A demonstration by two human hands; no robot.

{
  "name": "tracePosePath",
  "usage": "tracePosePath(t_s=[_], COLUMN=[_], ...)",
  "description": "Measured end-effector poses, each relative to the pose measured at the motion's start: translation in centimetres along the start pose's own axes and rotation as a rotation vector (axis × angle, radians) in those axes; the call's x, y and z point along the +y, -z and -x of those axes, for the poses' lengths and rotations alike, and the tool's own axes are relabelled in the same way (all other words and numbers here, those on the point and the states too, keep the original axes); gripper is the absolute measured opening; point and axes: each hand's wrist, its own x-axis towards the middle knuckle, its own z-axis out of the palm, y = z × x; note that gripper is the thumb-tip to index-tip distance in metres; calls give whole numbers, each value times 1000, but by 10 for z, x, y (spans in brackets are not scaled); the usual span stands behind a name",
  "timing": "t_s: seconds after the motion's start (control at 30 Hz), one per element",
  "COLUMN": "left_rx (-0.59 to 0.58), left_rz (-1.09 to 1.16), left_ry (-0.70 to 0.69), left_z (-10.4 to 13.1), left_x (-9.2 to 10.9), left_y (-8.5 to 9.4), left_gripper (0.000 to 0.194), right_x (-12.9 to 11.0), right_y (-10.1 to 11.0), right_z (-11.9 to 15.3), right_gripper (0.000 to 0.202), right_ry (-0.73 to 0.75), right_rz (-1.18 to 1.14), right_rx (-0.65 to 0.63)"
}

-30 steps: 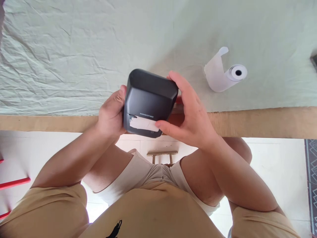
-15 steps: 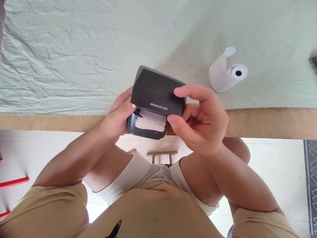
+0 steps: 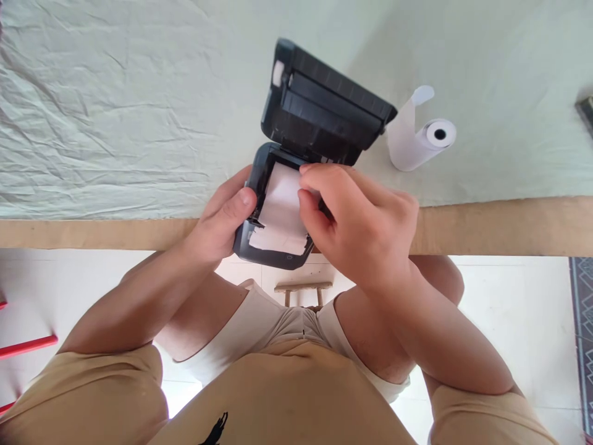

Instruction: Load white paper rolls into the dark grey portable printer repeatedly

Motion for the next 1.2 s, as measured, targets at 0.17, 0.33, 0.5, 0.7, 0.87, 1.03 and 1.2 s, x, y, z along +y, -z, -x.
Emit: tracePosePath(t_s=[0.17,0.33,0.5,0.7,0.87,1.03,1.2], left_rx=[-28,-50,-37,-4,42,117,125], left_rz=[-29,-25,-1,82,111,106,119], left_ry=[-49,-1,12,129,19,43,48], left_z=[-1,-2,-1,-3,-3,-2,-4], left_x=[-4,-1,2,13,0,-5,-5], left_y=[4,4,1,-1,-4,-8,-7], left_gripper=[69,67,63,78,70,60,51], right_x=[-13,-18,-5,8,27,69,81], right_y=[13,25,24,26,28,20,3], right_z=[-5,-4,-5,-21,-21,-9,4], right_gripper=[21,26,10,31,19,64,82], right_ry=[6,-30,-92,-133,-214,-510,-452], right_rz=[159,223,54,-245,-602,-1021,-1137], right_rx=[-155,-304,-348,-406,-345,-397,-453])
